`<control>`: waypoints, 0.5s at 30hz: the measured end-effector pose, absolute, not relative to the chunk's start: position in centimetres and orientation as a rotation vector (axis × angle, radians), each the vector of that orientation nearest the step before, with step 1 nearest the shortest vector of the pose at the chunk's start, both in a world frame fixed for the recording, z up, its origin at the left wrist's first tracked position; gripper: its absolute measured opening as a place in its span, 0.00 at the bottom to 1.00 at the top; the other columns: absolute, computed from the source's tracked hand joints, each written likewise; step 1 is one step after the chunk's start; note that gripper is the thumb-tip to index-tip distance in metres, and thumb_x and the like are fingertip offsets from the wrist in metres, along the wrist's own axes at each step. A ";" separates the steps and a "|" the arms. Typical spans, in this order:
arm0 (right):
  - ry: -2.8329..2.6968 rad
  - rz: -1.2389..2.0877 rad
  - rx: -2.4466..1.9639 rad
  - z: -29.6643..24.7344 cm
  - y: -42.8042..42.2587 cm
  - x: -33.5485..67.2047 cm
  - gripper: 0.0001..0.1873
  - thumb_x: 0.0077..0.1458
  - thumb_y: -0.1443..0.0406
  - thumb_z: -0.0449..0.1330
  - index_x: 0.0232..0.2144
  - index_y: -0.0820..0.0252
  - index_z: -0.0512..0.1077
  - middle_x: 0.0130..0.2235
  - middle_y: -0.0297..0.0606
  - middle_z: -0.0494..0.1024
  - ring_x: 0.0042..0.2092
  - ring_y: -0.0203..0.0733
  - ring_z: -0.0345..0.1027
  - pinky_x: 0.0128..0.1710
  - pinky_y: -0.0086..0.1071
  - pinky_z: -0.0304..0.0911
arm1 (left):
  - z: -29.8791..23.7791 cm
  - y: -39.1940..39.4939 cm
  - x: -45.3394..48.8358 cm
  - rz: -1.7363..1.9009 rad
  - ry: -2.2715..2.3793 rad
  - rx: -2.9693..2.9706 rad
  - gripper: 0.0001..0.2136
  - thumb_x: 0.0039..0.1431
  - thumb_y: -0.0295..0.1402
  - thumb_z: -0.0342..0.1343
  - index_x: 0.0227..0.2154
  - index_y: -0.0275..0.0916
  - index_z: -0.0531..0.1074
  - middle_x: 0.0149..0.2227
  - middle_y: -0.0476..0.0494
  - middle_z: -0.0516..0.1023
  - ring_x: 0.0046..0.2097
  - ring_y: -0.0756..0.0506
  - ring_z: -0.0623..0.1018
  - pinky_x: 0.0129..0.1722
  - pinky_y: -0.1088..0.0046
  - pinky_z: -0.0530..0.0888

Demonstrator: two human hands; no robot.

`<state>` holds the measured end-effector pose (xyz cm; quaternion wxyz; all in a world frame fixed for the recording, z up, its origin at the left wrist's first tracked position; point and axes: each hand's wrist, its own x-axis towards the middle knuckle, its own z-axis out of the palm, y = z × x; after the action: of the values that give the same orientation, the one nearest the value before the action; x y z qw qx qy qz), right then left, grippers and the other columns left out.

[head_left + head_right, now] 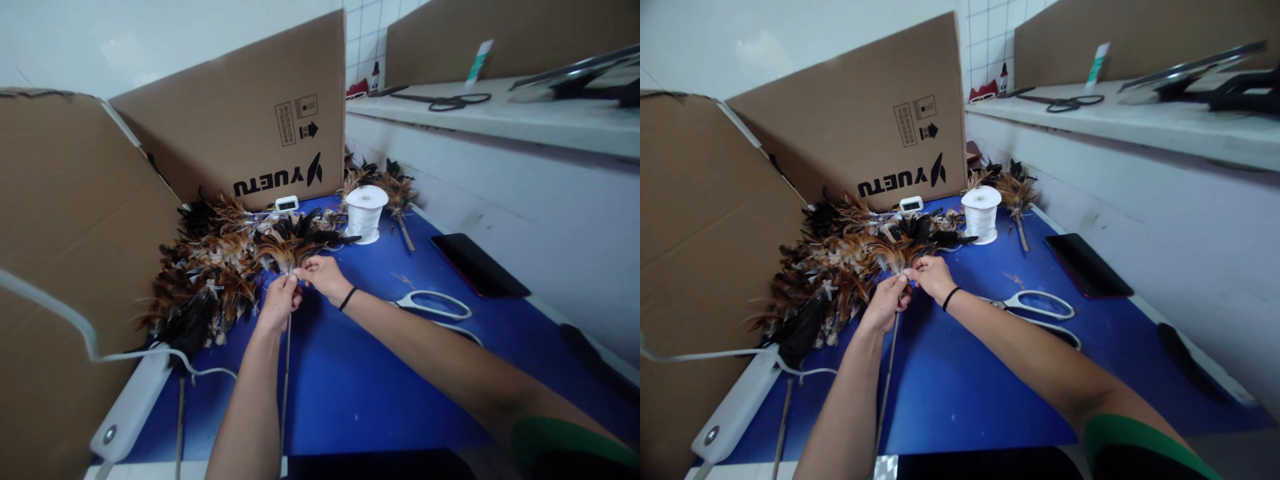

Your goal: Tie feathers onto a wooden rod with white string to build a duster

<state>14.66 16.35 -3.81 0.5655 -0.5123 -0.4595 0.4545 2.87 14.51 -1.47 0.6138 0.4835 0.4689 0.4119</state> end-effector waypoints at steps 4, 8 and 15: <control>-1.085 1.076 -1.218 -3.9 16.3 14.6 0.18 0.34 0.55 0.67 0.20 0.62 0.68 0.18 0.30 0.70 0.19 0.30 0.60 0.20 0.26 0.57 | -1.5 14.5 2.8 0.911 1.131 1.117 0.13 0.52 0.40 0.56 0.26 0.34 0.64 0.20 0.54 0.62 0.15 0.59 0.59 0.14 0.82 0.48; -1.099 1.075 -1.267 -3.8 16.2 14.6 0.16 0.35 0.56 0.67 0.20 0.62 0.69 0.18 0.31 0.71 0.20 0.31 0.62 0.21 0.26 0.58 | -1.4 14.5 2.8 0.883 1.126 1.140 0.11 0.53 0.38 0.54 0.26 0.35 0.63 0.20 0.55 0.59 0.15 0.59 0.58 0.14 0.82 0.48; -1.133 1.059 -1.350 -3.4 16.0 14.7 0.12 0.38 0.60 0.65 0.20 0.62 0.70 0.18 0.31 0.71 0.20 0.32 0.63 0.21 0.25 0.57 | -1.4 14.4 3.0 0.846 1.162 1.171 0.09 0.54 0.36 0.53 0.26 0.36 0.62 0.19 0.57 0.58 0.14 0.60 0.56 0.14 0.82 0.47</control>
<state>14.73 16.04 -3.40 0.5167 -0.5621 -0.4718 0.4410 2.98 14.38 -1.43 0.6002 0.5052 0.5014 0.3649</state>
